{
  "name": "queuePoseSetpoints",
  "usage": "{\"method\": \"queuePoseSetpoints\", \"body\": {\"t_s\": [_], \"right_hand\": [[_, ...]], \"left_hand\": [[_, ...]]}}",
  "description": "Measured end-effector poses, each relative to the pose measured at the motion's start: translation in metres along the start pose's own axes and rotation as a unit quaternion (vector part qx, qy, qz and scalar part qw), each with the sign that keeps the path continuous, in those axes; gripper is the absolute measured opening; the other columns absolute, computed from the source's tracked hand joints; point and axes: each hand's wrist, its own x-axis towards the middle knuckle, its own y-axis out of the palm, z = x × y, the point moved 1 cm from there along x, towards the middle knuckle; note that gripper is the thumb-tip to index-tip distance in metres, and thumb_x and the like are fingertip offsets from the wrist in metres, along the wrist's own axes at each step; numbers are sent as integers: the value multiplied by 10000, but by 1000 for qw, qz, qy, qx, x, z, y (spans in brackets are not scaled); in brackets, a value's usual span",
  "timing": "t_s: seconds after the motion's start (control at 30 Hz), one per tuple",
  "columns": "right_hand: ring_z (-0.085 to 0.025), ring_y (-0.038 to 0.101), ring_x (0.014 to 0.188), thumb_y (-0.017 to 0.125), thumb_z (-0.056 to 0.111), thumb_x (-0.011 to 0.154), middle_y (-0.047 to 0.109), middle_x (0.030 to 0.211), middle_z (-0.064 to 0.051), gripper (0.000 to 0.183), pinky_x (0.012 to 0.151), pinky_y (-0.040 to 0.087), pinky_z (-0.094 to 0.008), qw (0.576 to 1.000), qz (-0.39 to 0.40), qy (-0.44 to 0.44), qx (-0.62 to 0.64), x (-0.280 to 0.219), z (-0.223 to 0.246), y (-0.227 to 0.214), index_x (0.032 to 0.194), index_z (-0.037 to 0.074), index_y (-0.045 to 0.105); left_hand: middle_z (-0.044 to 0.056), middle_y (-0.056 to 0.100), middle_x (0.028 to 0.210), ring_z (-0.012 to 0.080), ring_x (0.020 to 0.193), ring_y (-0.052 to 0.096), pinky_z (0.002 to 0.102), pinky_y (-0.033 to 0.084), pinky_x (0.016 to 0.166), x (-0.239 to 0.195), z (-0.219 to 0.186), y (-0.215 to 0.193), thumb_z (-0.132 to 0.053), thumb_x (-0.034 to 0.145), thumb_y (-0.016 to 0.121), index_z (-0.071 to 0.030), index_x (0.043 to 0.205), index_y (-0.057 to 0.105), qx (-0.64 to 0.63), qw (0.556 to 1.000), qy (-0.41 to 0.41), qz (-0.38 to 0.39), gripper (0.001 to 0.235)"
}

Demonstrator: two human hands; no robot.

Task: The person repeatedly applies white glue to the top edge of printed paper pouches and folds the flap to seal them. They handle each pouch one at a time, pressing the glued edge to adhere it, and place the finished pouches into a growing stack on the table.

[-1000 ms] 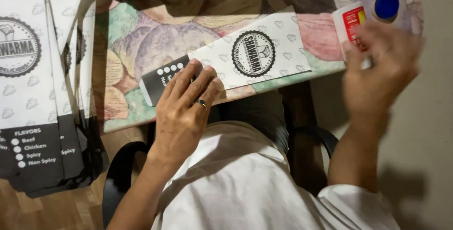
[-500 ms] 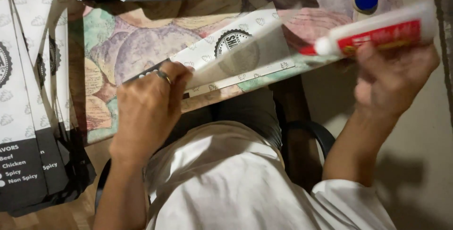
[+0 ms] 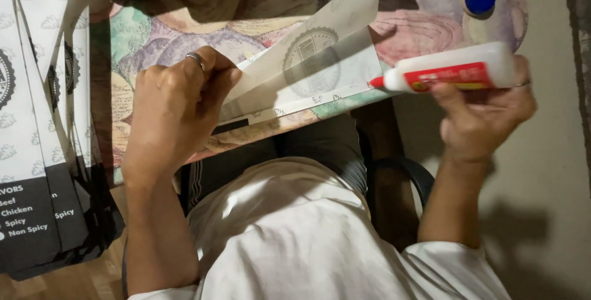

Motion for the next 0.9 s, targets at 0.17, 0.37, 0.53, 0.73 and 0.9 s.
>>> {"method": "queuePoseSetpoints", "body": {"t_s": [0.17,0.37,0.53,0.73,0.9], "right_hand": [[-229,610,904,911,-18,834,583,933,-95,460,797,594,-393,1000,-10,16,-10,0,-2,-8,1102,-21,538],[-195,523,890,942,35,771,536,947,-69,577,781,512,-347,1000,-5,12,-17,-14,4,22,1190,-47,553],[-132,473,784,960,67,701,494,870,-7,598,655,467,-292,997,3,74,-37,-35,13,59,1141,10,559],[-132,585,815,926,-29,675,592,937,-53,548,711,580,-283,987,60,139,45,-49,47,120,1056,41,537],[-360,754,909,867,-16,704,697,957,-255,475,836,666,-403,977,128,118,125,-50,87,169,1055,-14,547]], "left_hand": [[34,624,630,143,450,523,336,375,433,3,2,-3,-92,1112,696,-16,933,669,-21,1000,18,-7,196],[45,533,590,206,476,456,405,331,527,7,11,-2,-159,1098,703,-61,882,652,-21,1000,-18,9,243],[35,501,604,192,526,457,390,324,548,9,21,-1,-189,1076,696,-78,890,642,-78,997,-27,8,223],[61,526,611,235,553,501,416,345,549,11,28,-1,-219,1040,698,-94,896,659,-94,995,-23,-11,194],[26,568,646,177,577,465,373,343,550,11,26,-3,-227,1040,648,-77,824,618,-160,986,-37,-7,265]]}}
